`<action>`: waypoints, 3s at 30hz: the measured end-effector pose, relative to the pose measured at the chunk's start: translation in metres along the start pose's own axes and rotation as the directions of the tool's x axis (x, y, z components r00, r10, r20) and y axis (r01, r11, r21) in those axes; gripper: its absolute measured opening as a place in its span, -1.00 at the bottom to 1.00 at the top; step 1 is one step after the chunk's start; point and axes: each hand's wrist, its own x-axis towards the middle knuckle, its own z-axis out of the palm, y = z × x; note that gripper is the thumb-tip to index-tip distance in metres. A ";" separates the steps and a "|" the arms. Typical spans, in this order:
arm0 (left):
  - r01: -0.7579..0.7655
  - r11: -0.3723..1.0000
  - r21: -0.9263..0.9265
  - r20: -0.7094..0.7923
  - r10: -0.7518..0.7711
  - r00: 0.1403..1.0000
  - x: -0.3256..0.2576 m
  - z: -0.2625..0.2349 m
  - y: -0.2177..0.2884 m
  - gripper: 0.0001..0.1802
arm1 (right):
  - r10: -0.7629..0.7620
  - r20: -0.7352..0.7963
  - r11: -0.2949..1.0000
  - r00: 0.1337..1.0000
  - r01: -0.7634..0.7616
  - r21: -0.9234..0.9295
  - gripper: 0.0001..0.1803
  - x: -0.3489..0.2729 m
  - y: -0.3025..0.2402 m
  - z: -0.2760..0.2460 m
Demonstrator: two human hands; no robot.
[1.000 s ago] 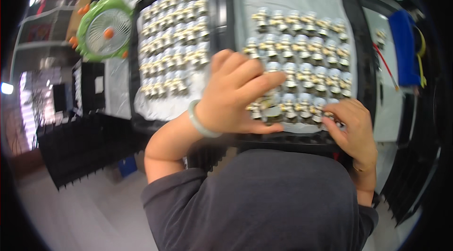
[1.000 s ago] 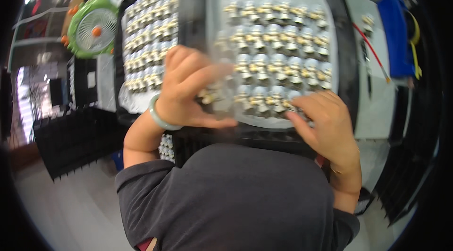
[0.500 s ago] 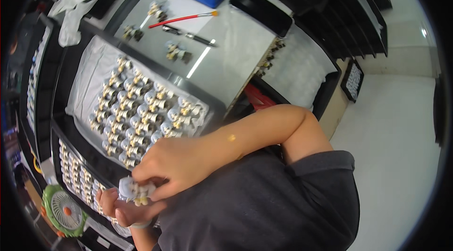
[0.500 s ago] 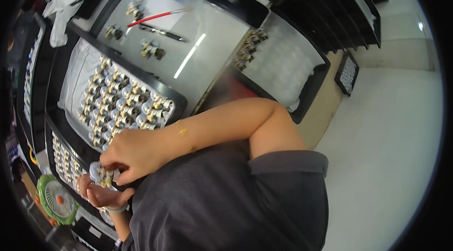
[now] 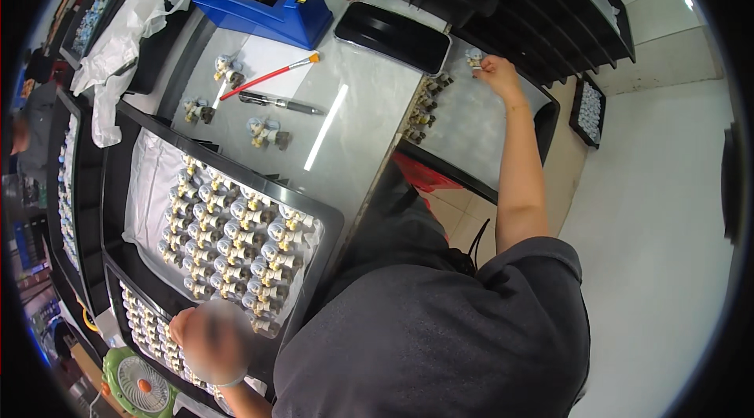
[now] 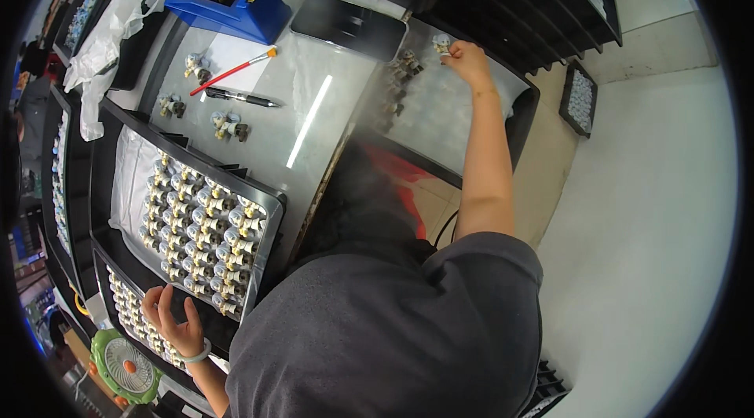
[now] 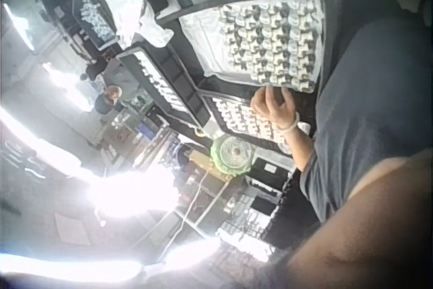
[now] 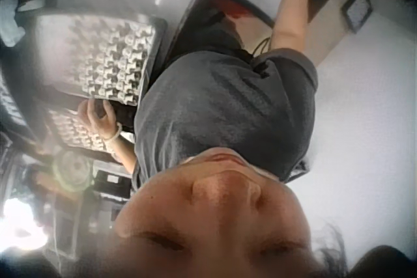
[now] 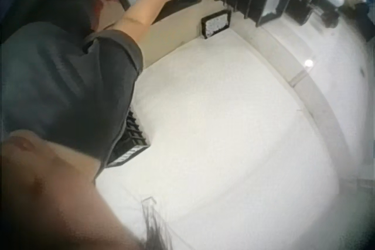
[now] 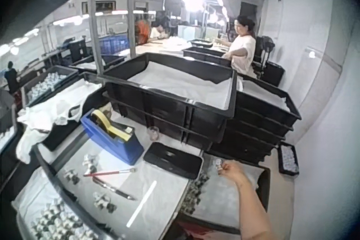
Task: The person assembles small figurines by picking up individual parts from a tray and attaching them to a base. They handle the items one at a time, using both hands to align and secure the components. The assembled figures are placed into a second tray on the table.
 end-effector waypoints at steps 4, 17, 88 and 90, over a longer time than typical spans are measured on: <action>-0.065 0.995 0.079 0.002 0.065 0.998 0.009 -0.007 0.006 -0.65 | -0.063 -0.013 0.945 0.998 0.056 -0.321 -0.71 0.030 -0.002 0.040; 0.184 0.966 0.183 0.044 -0.195 0.980 0.042 -0.006 -0.044 -0.71 | -0.302 -0.123 0.598 0.945 0.289 0.748 -0.65 -0.020 -0.101 -0.084; 0.147 0.987 -0.069 -0.332 -0.162 0.929 -0.019 -0.050 -0.008 -0.24 | -0.361 -0.115 -0.186 -0.925 -0.050 0.981 -0.73 -0.259 -0.455 -0.029; 0.143 0.988 -0.065 -0.338 -0.156 0.928 -0.020 -0.049 -0.009 -0.24 | -0.355 -0.119 -0.187 -0.927 -0.054 0.981 -0.73 -0.259 -0.455 -0.029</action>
